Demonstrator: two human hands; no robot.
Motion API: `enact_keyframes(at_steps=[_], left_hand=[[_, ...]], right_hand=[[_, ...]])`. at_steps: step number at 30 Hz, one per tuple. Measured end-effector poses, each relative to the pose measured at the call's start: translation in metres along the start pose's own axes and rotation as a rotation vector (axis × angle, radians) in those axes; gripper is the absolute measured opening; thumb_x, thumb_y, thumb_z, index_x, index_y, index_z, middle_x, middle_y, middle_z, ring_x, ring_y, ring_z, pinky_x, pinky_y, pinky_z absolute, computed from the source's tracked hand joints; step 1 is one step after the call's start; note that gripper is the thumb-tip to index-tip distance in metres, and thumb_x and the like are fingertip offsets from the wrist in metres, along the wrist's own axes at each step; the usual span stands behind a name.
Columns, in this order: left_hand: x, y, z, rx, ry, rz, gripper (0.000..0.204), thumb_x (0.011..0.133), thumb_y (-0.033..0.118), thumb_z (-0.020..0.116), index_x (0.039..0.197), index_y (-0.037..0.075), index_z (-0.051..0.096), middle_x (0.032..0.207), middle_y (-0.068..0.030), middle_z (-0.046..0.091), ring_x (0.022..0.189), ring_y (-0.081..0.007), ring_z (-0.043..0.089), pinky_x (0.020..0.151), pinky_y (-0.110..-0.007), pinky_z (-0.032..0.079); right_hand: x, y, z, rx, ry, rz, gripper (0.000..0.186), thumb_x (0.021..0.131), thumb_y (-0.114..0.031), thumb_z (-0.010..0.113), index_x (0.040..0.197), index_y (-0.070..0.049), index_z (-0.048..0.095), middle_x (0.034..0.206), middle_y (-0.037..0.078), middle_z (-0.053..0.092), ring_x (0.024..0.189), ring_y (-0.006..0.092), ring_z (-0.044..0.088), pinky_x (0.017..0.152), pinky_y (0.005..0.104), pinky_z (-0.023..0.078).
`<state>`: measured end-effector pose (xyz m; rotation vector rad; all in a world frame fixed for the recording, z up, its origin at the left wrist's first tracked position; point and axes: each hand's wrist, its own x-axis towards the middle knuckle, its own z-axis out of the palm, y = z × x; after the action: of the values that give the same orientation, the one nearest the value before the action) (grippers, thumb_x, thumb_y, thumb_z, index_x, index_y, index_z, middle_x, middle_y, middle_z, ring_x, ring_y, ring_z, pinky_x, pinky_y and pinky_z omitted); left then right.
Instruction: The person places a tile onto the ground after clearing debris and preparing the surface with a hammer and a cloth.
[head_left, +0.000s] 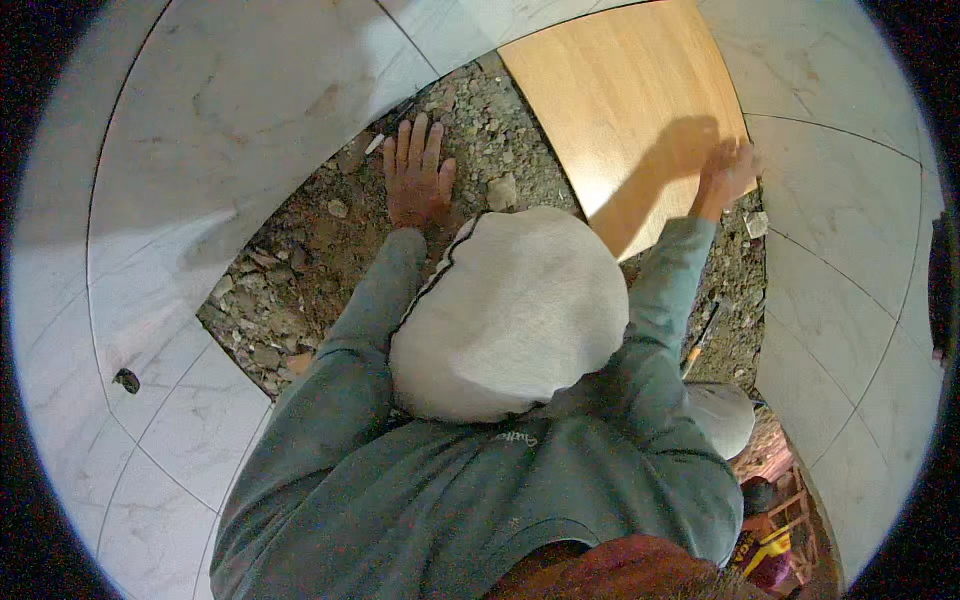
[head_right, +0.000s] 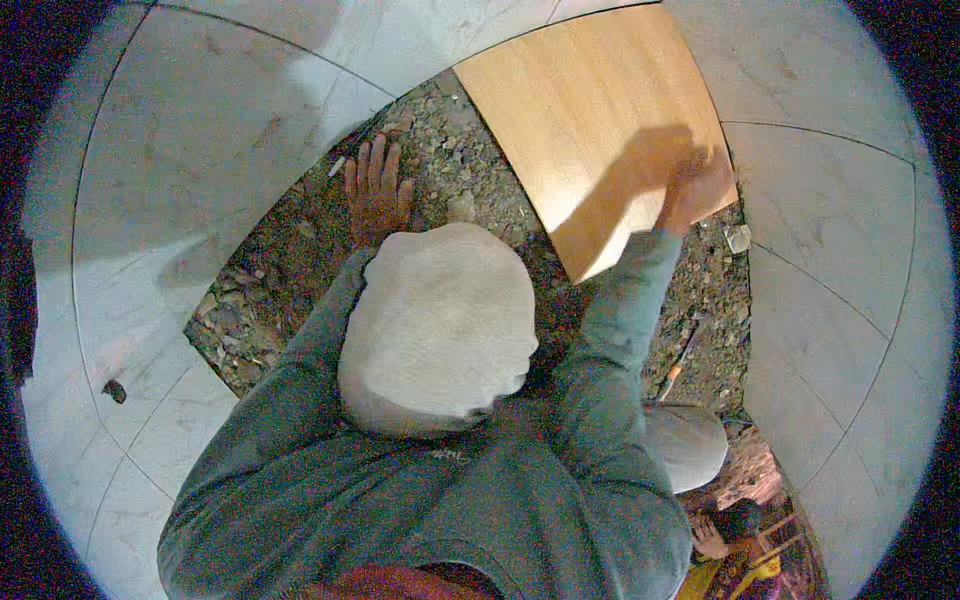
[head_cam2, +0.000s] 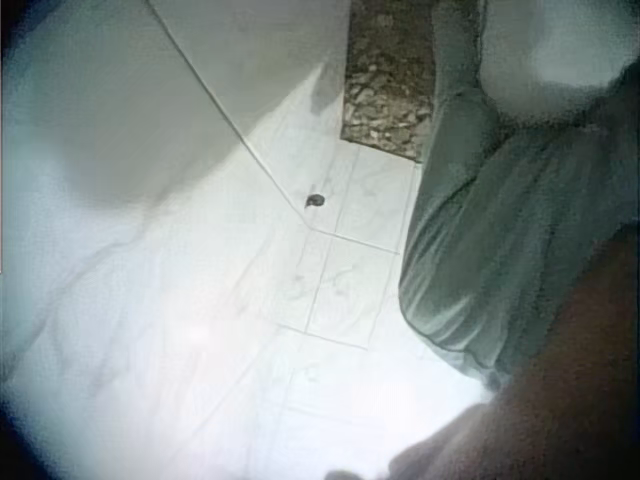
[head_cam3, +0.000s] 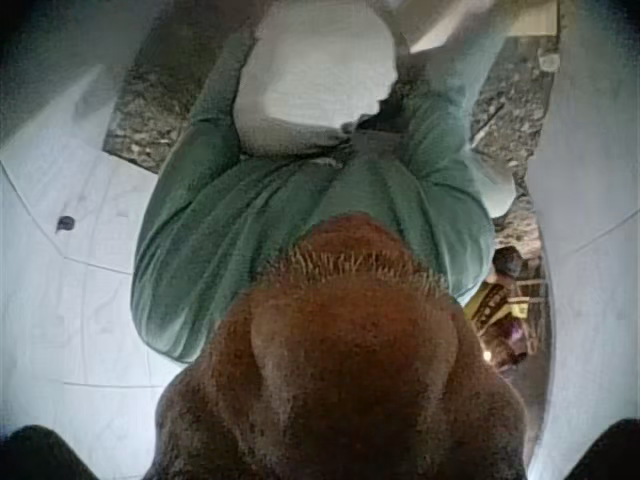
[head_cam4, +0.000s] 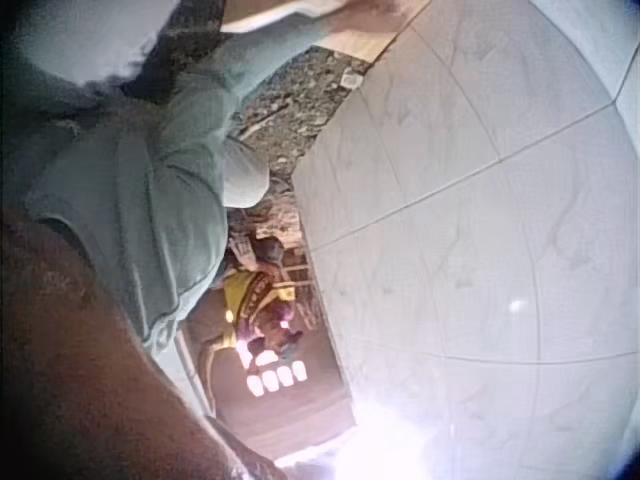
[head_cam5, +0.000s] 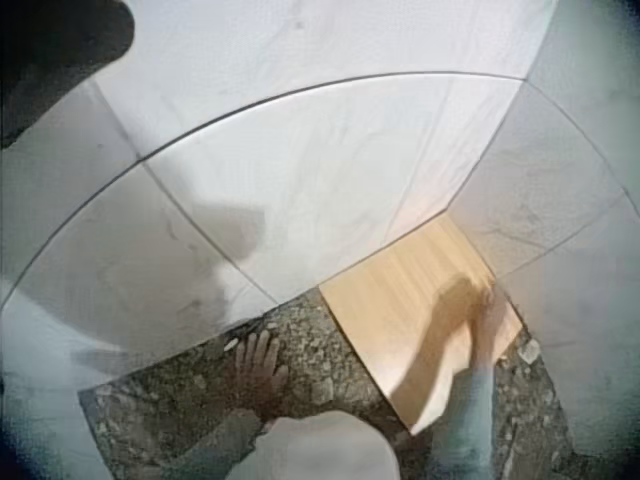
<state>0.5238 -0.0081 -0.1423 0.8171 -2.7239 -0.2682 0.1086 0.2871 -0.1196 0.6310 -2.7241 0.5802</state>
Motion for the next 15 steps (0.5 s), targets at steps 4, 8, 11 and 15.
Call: enact_keyframes(at_steps=[4,8,11,15], left_hand=[[-0.004,0.006,-0.006,0.047,0.001,-0.044,0.057,0.101,0.034,0.057,0.153,0.014,0.047,0.165,-0.0103,0.037,0.153,-0.0332,0.030,0.126,-0.054,0.021],[0.010,0.016,-0.001,-0.015,0.073,0.036,0.053,0.099,0.030,0.057,0.147,0.008,0.051,0.160,-0.0151,0.043,0.149,-0.0364,0.037,0.124,-0.057,0.022],[0.007,0.014,-0.005,0.039,0.035,-0.006,0.057,0.100,0.033,0.058,0.152,0.012,0.048,0.163,-0.0106,0.039,0.152,-0.0332,0.033,0.126,-0.054,0.021],[0.007,0.013,-0.002,0.047,0.089,0.035,0.054,0.099,0.030,0.060,0.149,0.010,0.051,0.162,-0.0127,0.041,0.150,-0.0341,0.035,0.125,-0.055,0.022]], right_hand=[[-0.109,0.015,-0.045,0.307,-0.098,0.612,0.055,0.102,-0.044,0.060,0.083,0.007,0.067,0.083,0.023,0.068,0.077,0.0303,0.061,0.066,0.0460,0.046],[-0.117,0.077,-0.024,0.158,-0.192,0.647,0.069,0.102,-0.054,0.056,0.085,0.011,0.069,0.066,0.019,0.065,0.058,0.0349,0.061,0.058,0.0490,0.047],[-0.105,0.053,-0.036,0.715,-0.100,0.837,0.061,0.103,-0.053,0.057,0.084,0.003,0.070,0.060,0.007,0.059,0.053,0.0225,0.057,0.053,0.0416,0.045],[-0.117,0.042,-0.058,1.087,-0.144,0.819,0.042,0.107,-0.043,0.055,0.090,-0.007,0.065,0.065,0.001,0.053,0.057,0.0109,0.053,0.052,0.0317,0.042]])
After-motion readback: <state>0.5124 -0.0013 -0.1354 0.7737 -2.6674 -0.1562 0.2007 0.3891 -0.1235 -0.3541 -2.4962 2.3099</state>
